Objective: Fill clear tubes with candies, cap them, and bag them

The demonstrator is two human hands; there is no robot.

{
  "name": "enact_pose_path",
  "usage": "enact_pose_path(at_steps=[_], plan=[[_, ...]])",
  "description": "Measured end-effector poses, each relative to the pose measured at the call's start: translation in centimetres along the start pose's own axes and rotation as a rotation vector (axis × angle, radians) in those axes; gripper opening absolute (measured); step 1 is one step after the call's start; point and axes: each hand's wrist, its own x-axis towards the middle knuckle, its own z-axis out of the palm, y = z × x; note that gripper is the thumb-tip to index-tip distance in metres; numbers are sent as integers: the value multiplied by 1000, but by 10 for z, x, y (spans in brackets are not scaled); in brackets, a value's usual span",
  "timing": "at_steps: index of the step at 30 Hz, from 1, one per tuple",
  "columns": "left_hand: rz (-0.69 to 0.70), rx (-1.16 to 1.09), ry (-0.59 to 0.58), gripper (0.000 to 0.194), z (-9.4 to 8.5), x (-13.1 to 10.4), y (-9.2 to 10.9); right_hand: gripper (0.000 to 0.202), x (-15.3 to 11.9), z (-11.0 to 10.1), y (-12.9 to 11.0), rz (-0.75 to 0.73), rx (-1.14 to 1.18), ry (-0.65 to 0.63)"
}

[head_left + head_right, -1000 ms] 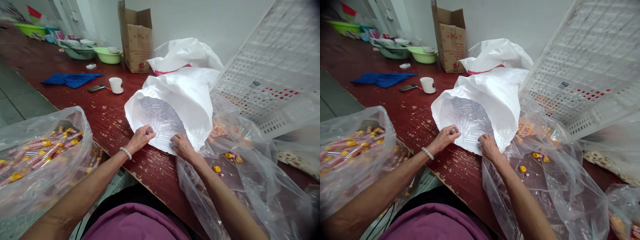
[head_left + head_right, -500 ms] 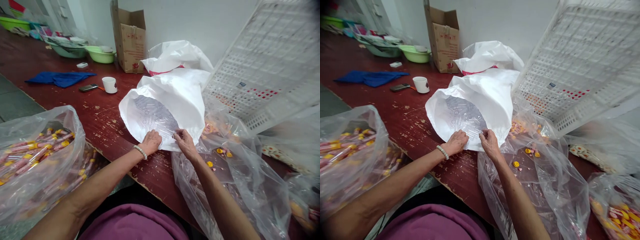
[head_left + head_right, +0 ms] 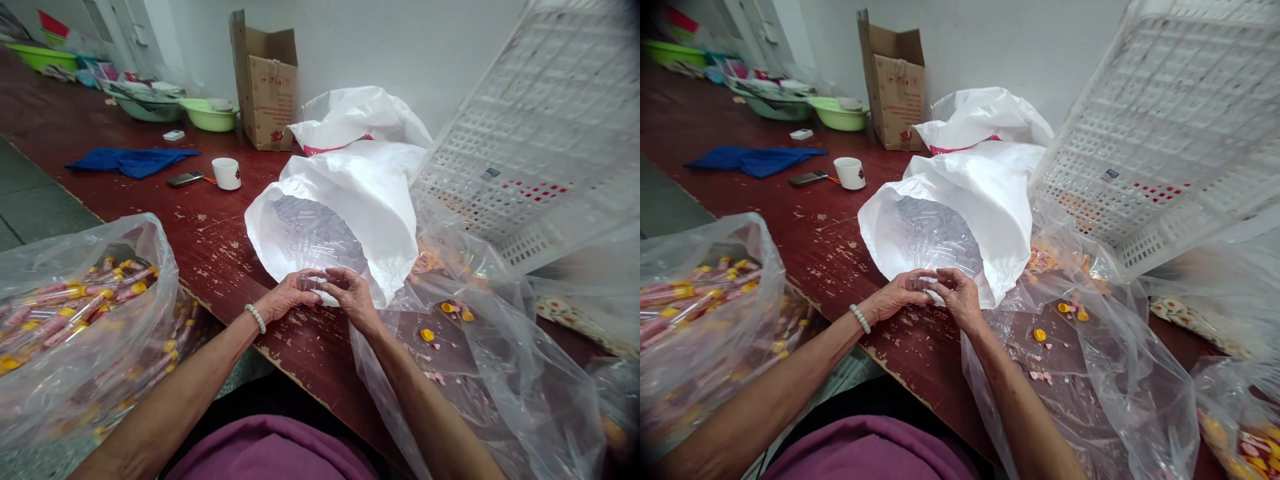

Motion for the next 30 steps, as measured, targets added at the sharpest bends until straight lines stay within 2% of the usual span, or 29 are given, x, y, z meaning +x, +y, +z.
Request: enact_pose_path(at_steps=[4,6,9,12,15,17,18,20,22,24,27,30], plan=[[-1,-23,89,54,-3,-3,-5,38,3,-4,-5,-37,-94,-161],[-2,22,112,56,-1,-4,-5,45,2,-3,-8,-81,-182,-153],[-17,279,187,53,5,-3,1,53,0,4,-14,-255,-410,-89],[7,574,227,40,9,0,11,35,-4,13,-19,-408,-567,-97],[53,663,178,25,8,2,21,23,-6,17,-23,-415,-465,-81],[35,582,92,20,5,2,25,24,-4,16,-27,-347,-299,-28],[-5,499,45,25,3,1,25,25,-3,14,-29,-294,-196,12],[-111,272,-10,48,-1,-3,23,30,1,7,-35,-200,-3,135],[-197,30,-3,64,-2,-9,18,33,2,1,-39,-187,62,256],[-197,-188,-2,60,-1,-13,12,31,-4,0,-38,-283,-81,281],[-109,-494,-24,41,4,-17,3,21,-23,11,-28,-546,-422,200],[-64,-649,41,39,6,-19,-2,17,-41,25,-13,-721,-650,154]])
